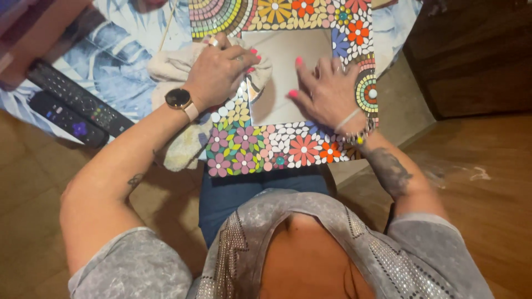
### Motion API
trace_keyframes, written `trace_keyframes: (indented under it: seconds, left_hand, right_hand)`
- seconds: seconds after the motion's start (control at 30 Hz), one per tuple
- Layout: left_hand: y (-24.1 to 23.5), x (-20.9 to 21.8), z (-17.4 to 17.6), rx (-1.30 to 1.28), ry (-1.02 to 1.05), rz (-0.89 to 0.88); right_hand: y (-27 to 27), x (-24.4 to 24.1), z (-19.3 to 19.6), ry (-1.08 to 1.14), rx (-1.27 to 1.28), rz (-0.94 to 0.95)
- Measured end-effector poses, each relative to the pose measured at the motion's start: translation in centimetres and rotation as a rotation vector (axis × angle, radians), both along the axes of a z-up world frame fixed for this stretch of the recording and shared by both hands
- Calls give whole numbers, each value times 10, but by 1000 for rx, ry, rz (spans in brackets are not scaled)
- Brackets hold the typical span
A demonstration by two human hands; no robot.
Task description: Cleaning and polishing a decorated mosaic mirror frame using a cloth and a wooden stick
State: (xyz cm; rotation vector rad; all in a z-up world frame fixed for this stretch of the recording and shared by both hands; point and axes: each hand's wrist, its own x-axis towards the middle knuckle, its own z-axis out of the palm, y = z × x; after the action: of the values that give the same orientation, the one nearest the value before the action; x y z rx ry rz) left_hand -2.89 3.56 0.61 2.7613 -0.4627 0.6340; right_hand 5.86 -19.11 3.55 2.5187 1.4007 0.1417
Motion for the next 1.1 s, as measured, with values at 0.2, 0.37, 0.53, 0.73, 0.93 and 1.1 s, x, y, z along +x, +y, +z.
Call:
trace_keyframes:
  seconds: [0.2, 0.37, 0.53, 0.73, 0.93, 1.1]
  left_hand:
    - [0, 2, -1, 55, -3, 13]
    - [4, 5, -13, 57, -62, -18]
    - [3, 2, -17, 49, -114, -39]
    - [4, 1, -15, 24, -51, -1]
    - [2, 3, -14, 35, -48, -6]
    - [2, 1, -9, 73, -103, -18]
  right_hand:
    - [-14, -1, -1, -37, 50, 21]
    - [-14, -12, 4, -55, -37, 0]
    - [-15, -6, -4, -3, 29, 3]
    - [-19, -16, 5, -165, 35, 54]
    - [-15, -15, 8, -186, 157, 49]
    - [-11, -9, 8, -126, 127, 25]
